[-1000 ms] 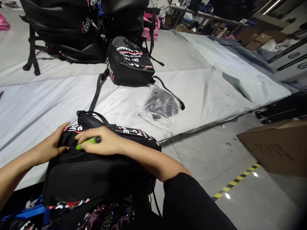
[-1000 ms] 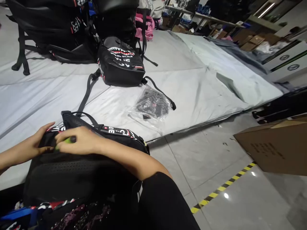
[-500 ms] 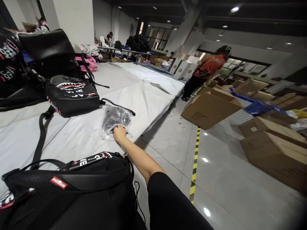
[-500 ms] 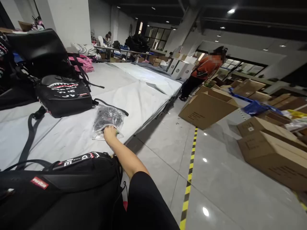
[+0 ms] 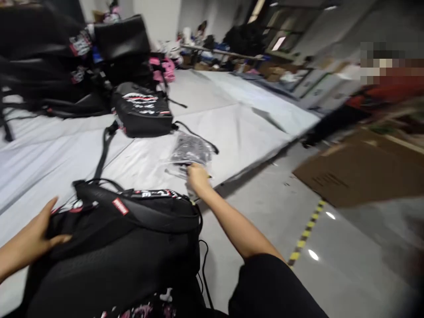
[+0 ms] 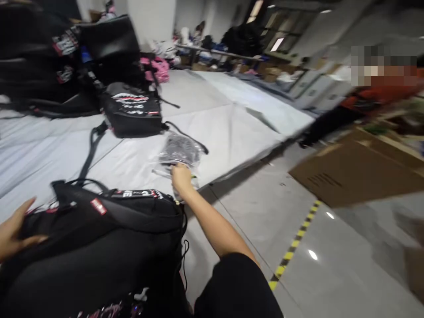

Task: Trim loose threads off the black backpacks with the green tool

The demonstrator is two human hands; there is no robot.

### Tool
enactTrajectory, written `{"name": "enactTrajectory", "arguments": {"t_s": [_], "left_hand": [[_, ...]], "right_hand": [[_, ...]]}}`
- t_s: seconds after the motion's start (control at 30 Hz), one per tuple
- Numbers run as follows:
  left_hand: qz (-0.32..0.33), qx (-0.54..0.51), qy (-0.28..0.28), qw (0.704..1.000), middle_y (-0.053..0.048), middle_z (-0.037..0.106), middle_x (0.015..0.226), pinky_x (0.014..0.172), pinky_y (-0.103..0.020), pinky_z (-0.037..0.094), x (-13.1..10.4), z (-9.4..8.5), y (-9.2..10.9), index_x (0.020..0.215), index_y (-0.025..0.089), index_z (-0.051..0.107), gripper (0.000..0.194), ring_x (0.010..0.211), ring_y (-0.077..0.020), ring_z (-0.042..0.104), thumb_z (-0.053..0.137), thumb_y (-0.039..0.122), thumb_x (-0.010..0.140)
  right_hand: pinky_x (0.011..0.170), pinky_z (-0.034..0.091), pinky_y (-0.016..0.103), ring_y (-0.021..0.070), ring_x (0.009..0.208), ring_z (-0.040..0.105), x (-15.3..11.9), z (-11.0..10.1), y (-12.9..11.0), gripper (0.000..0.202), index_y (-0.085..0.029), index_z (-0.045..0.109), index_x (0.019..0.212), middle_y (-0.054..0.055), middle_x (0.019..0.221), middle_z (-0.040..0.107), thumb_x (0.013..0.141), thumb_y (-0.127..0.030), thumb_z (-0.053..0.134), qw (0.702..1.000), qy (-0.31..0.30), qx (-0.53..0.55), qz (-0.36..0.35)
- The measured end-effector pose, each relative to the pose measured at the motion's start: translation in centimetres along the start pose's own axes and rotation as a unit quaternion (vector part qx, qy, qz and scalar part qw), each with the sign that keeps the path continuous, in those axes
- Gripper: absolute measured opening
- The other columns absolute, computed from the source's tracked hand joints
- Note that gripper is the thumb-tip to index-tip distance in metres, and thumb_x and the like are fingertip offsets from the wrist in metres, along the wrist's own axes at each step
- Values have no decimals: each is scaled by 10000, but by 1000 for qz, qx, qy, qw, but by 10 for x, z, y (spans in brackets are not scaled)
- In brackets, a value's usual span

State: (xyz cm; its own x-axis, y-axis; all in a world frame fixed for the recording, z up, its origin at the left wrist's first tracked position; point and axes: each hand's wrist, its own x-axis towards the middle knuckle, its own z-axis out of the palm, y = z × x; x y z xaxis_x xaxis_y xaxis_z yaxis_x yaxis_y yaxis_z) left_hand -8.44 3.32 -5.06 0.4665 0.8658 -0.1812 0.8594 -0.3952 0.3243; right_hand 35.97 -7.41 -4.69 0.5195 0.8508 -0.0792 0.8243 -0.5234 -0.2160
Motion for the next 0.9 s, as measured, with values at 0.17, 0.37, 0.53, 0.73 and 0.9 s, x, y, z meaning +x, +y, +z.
{"name": "enactTrajectory", "arguments": {"t_s": [0.17,0.37,0.53,0.73,0.9], "left_hand": [[-82,-28,-55,995,-277,353,1550,1077,-527,446,-12,7,-11,1597,118,-50,1054,1417,-431,418,572,489,832],[-107,-122,9,987,-221,307,1605,1177,-508,353,-22,4,20,1611,175,67,1046,1471,-366,361,672,431,797],[-111,-253,207,938,-157,378,1586,1226,-457,312,-63,36,29,1577,176,208,744,1461,-253,394,459,509,961],[-97,-305,192,928,-122,374,1599,1243,-457,304,-93,60,23,1563,211,256,833,1480,-263,370,615,547,891],[-44,-287,245,925,-116,422,1572,1205,-458,376,-90,73,13,1569,251,259,861,1445,-278,427,694,502,870]], "right_hand": [[709,546,283,194,812,704,-19,-28,-21,227,-133,700,1063,77,910,746,938,-247,549,988,-54,116,-85],[626,508,284,168,648,635,-52,-31,-113,204,-174,718,820,21,739,701,784,-373,691,876,-158,388,-240],[697,515,294,191,764,682,-62,-9,-190,126,-207,739,851,40,855,741,846,-247,619,849,-104,346,-386],[659,467,297,238,796,713,-72,0,-237,266,-267,764,1038,33,885,778,851,-129,635,865,-136,1,-483],[666,438,287,246,876,718,-76,8,-256,253,-275,760,1049,52,921,777,887,-176,593,818,-214,-155,-511]]}}
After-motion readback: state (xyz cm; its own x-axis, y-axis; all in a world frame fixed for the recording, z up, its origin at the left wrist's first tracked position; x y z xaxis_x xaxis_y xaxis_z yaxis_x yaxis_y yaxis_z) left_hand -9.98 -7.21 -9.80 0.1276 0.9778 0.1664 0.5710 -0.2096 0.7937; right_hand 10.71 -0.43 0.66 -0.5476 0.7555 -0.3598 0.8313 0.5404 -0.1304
